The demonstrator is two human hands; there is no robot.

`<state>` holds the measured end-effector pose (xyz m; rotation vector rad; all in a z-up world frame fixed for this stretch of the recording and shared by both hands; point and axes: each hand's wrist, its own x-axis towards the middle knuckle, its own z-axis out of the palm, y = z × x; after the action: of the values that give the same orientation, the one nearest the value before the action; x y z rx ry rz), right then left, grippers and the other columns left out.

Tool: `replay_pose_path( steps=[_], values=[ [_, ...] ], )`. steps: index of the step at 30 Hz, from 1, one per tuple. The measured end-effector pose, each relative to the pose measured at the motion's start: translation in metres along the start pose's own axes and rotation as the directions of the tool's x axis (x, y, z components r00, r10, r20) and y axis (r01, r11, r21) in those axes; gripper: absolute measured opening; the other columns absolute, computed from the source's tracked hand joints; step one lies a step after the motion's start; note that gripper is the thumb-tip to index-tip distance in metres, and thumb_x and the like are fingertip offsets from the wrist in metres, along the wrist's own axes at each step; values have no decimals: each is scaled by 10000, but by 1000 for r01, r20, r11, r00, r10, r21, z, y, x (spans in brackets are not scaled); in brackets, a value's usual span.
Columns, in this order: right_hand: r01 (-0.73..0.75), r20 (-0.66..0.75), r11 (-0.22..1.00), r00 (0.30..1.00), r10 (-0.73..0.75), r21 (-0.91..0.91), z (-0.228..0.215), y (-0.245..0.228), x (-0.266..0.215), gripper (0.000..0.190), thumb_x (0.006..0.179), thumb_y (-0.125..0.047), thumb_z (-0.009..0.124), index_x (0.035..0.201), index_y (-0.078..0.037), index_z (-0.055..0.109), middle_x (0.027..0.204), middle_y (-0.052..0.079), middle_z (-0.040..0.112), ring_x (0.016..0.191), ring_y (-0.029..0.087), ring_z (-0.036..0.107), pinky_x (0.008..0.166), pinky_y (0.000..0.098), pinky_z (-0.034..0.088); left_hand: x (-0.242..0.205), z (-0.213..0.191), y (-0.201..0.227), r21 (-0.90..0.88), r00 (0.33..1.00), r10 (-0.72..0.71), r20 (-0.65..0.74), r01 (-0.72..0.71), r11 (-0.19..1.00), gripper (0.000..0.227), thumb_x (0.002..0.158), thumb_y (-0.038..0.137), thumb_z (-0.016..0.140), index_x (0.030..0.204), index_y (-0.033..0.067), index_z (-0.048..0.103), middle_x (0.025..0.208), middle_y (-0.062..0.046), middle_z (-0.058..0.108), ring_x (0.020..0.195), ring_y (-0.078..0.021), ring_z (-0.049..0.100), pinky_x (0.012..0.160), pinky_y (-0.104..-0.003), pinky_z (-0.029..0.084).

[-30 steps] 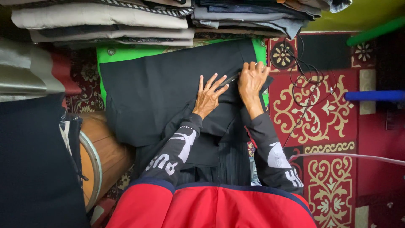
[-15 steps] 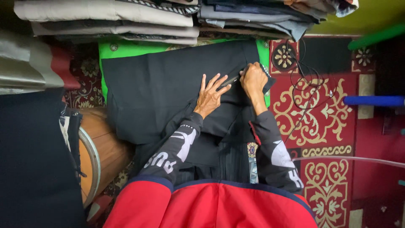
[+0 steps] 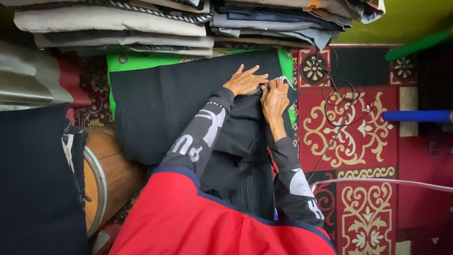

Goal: Folding and stacking trousers on a small stool used as a table.

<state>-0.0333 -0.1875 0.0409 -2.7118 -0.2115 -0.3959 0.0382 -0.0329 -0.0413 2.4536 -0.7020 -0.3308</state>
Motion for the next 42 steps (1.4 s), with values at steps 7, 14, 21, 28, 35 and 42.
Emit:
replay_pose_path(
  steps=[7, 14, 21, 28, 35, 42],
  values=[
    [132, -43, 989, 990, -135, -70, -10, -16, 1, 177, 794, -173, 782, 914, -86, 685, 1086, 103, 589, 1072, 325, 509, 853, 470, 380, 12, -25, 4, 114, 962, -63, 266, 33, 993, 609, 911, 152, 574, 1441, 449, 539, 1598, 197, 388, 1538, -238, 225, 1161, -688, 250],
    [111, 25, 994, 994, -111, -6, -1, -37, -17, 173, 793, -179, 778, 904, -72, 698, 1052, 89, 601, 1024, 307, 526, 814, 455, 372, 5, -37, 11, 161, 958, -32, 283, -14, 987, 758, 860, 12, 651, 1448, 477, 533, 1595, 182, 403, 1547, -229, 243, 1151, -681, 296],
    [125, 17, 986, 992, -128, 113, 9, -69, -43, 183, 805, -158, 769, 945, -52, 718, 1086, 97, 622, 1030, 324, 534, 816, 461, 396, -2, -34, 12, 204, 972, 24, 232, -73, 976, 748, 812, 130, 763, 1434, 482, 544, 1623, 196, 359, 1538, -242, 254, 1115, -708, 309],
    [0, 80, 996, 997, -7, 89, 15, -65, -47, 168, 768, -193, 780, 885, -78, 743, 1067, 97, 631, 1048, 322, 553, 807, 459, 418, -59, -46, 44, -9, 995, -89, 38, 89, 996, 741, 810, 197, 801, 1483, 269, 499, 1615, 51, 359, 1528, -299, 256, 1162, -678, 242],
    [24, 33, 974, 999, -32, 227, -6, -75, -45, 122, 836, -207, 777, 900, -111, 735, 1048, 52, 650, 1029, 288, 579, 849, 441, 424, -184, -21, 66, -102, 874, -219, -433, 194, 976, 616, 976, 134, 623, 1549, 24, 427, 1659, -135, 353, 1548, -318, 296, 1233, -544, 278],
    [128, 57, 991, 990, -130, 36, 7, -64, -26, 215, 779, -215, 774, 874, -36, 703, 969, 111, 634, 875, 284, 597, 783, 456, 348, -189, -12, 71, 180, 892, -198, -406, 290, 940, 650, 1004, 249, 571, 1583, 31, 372, 1679, -98, 299, 1553, -256, 269, 1240, -544, 228]
  ],
)
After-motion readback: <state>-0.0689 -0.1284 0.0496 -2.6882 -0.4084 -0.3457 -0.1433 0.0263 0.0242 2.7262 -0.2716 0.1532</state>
